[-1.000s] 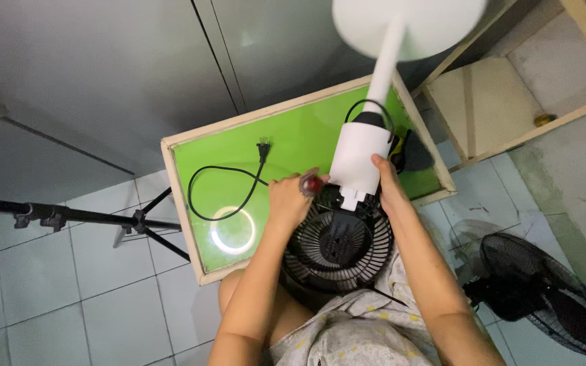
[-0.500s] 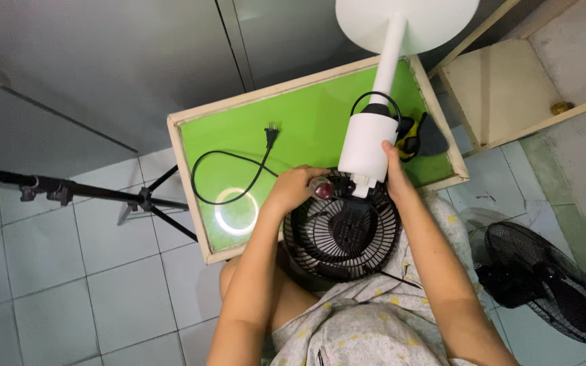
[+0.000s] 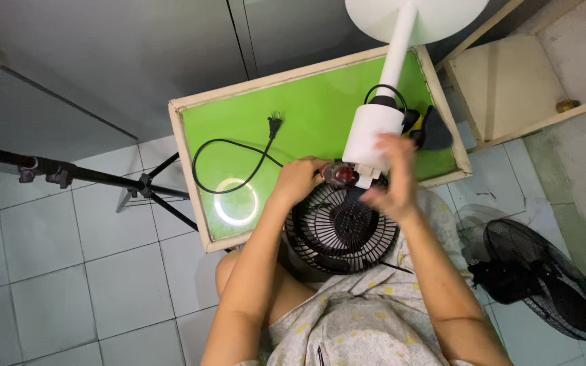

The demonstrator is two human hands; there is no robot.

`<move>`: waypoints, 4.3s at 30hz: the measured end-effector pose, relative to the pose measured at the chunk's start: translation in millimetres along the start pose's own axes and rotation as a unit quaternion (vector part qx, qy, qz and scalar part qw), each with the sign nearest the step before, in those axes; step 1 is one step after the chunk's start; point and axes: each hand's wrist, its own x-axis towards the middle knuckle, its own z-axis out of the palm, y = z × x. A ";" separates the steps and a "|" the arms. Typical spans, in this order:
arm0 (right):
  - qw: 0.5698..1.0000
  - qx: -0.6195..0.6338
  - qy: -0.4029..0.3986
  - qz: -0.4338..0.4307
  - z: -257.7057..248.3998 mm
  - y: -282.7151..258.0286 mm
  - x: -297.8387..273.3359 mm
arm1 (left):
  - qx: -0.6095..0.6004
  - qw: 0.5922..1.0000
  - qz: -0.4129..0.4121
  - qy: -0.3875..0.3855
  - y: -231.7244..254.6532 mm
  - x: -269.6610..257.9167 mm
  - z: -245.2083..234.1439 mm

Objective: The person uses a screwdriver to tighten screws on a white electric fan placed on a green table, then wipes the fan and a nearby black fan with a yellow cloth.

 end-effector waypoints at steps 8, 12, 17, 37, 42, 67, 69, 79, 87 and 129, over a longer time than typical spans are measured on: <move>0.979 -0.106 -0.170 -0.029 9.4 -79.8 59.2 | -0.081 0.995 0.027 -0.056 -21.6 -8.9 -16.3; 0.970 -0.018 -0.239 -0.038 -8.6 -76.2 66.2 | -0.064 0.993 0.008 -0.095 -29.1 -15.7 -16.3; 0.975 0.059 -0.213 0.008 -2.1 -80.5 57.3 | -0.069 0.993 0.021 -0.094 -33.3 -12.8 -12.0; 0.986 -0.131 -0.102 -0.011 -0.7 -92.7 43.8 | -0.086 0.991 0.003 -0.099 -33.0 -8.7 -18.2; 0.978 -0.188 -0.072 -0.044 7.2 -94.0 43.4 | -0.088 0.990 -0.003 -0.107 -32.1 -7.2 -18.9; 0.992 -0.122 -0.018 -0.023 26.6 -76.8 24.0 | -0.096 0.995 -0.009 -0.022 -39.3 -26.0 -14.9; 0.992 -0.121 -0.012 -0.019 25.7 -75.9 23.2 | -0.081 0.996 -0.002 -0.032 -38.3 -22.9 -14.6; 0.993 -0.109 -0.013 -0.029 27.7 -77.6 31.1 | -0.066 0.996 0.011 -0.059 -34.9 -14.7 -17.3; 0.994 -0.082 -0.010 -0.070 23.0 -64.6 20.1 | -0.071 0.996 -0.002 -0.062 -33.3 -15.6 -16.7; 0.985 -0.167 -0.013 -0.026 30.0 -76.1 33.7 | -0.229 0.952 0.094 0.181 -4.6 -0.5 -6.4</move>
